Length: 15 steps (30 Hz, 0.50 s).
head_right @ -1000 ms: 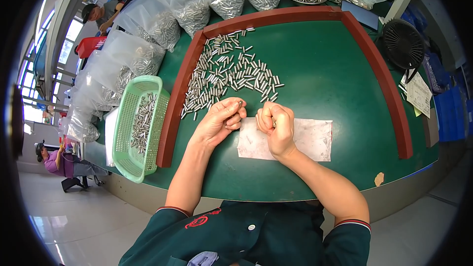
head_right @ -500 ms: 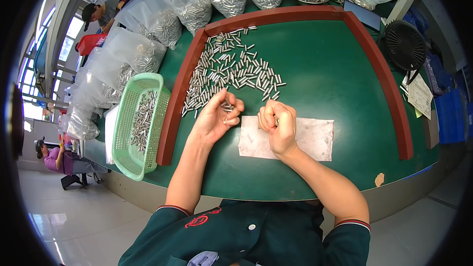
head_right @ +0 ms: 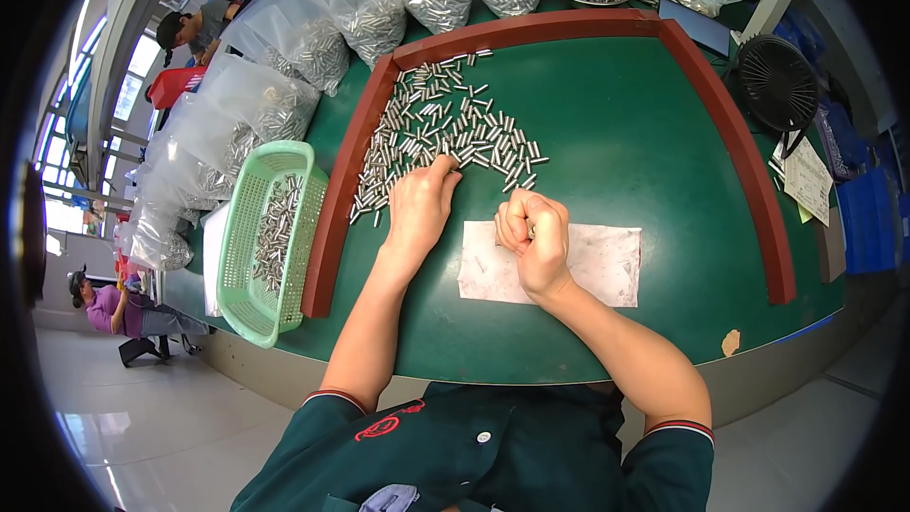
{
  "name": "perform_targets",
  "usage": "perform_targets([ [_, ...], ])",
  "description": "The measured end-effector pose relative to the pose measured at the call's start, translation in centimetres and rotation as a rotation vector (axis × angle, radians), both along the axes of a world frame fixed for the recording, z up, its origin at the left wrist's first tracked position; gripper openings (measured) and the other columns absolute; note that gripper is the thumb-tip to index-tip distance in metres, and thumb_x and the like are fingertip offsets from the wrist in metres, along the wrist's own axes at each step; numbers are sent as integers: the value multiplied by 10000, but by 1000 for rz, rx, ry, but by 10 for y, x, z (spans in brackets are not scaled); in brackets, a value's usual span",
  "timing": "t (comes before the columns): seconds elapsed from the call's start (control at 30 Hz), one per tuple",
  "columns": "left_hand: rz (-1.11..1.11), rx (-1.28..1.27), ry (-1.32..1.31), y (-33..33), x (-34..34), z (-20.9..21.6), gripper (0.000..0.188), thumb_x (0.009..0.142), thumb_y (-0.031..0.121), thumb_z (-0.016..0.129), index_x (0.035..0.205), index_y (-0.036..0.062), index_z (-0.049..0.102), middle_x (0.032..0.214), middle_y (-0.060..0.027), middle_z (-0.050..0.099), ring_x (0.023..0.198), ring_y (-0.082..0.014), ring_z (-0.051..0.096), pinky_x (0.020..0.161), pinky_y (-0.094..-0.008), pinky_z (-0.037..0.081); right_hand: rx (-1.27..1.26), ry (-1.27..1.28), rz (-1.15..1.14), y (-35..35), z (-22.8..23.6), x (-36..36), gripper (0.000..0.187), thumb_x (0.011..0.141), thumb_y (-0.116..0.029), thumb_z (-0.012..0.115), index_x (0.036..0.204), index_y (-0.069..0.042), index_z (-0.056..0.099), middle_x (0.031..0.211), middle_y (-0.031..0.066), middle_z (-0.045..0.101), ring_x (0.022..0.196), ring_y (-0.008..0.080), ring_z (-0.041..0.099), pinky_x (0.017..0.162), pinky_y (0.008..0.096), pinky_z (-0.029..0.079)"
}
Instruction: Manually deburring small cylindrical metal pins using a specialized scraper tool on a workbench.
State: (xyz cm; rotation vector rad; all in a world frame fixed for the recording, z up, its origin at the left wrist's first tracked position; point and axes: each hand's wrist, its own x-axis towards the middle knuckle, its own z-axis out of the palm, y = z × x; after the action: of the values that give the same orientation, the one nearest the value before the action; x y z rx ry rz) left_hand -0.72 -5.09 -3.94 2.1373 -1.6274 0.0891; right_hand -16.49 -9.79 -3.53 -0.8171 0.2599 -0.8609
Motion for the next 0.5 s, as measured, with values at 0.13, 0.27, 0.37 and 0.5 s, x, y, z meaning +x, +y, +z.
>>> perform_targets([
  [0.13,6,33,-22,2,2,-2,108,794,130,564,847,37,549,651,-163,567,593,-313,564,522,-386,426,17,-3,-1,0,-1,0,318,822,-185,288,523,-77,275,430,1,268,405,72,198,406,235,182],
  [0.27,62,-155,1330,7,4,9,113,832,125,519,851,15,497,602,-24,486,509,-69,413,440,-222,329,34,-3,-9,-2,-4,-1,317,823,-184,285,525,-76,277,432,4,274,404,71,198,404,234,183],
  [0.37,-124,-197,2348,19,18,7,124,866,139,458,870,22,499,636,-29,449,516,-66,334,441,-175,287,30,-12,-3,-1,-2,0,321,826,-189,284,525,-77,277,433,3,270,402,71,194,401,233,184],
  [0.5,-165,-87,2155,18,12,1,121,848,131,512,879,14,519,713,-30,477,547,-54,340,457,-171,298,30,-3,-4,-1,-1,0,329,833,-194,282,525,-79,277,433,1,266,400,71,193,396,231,184],
])
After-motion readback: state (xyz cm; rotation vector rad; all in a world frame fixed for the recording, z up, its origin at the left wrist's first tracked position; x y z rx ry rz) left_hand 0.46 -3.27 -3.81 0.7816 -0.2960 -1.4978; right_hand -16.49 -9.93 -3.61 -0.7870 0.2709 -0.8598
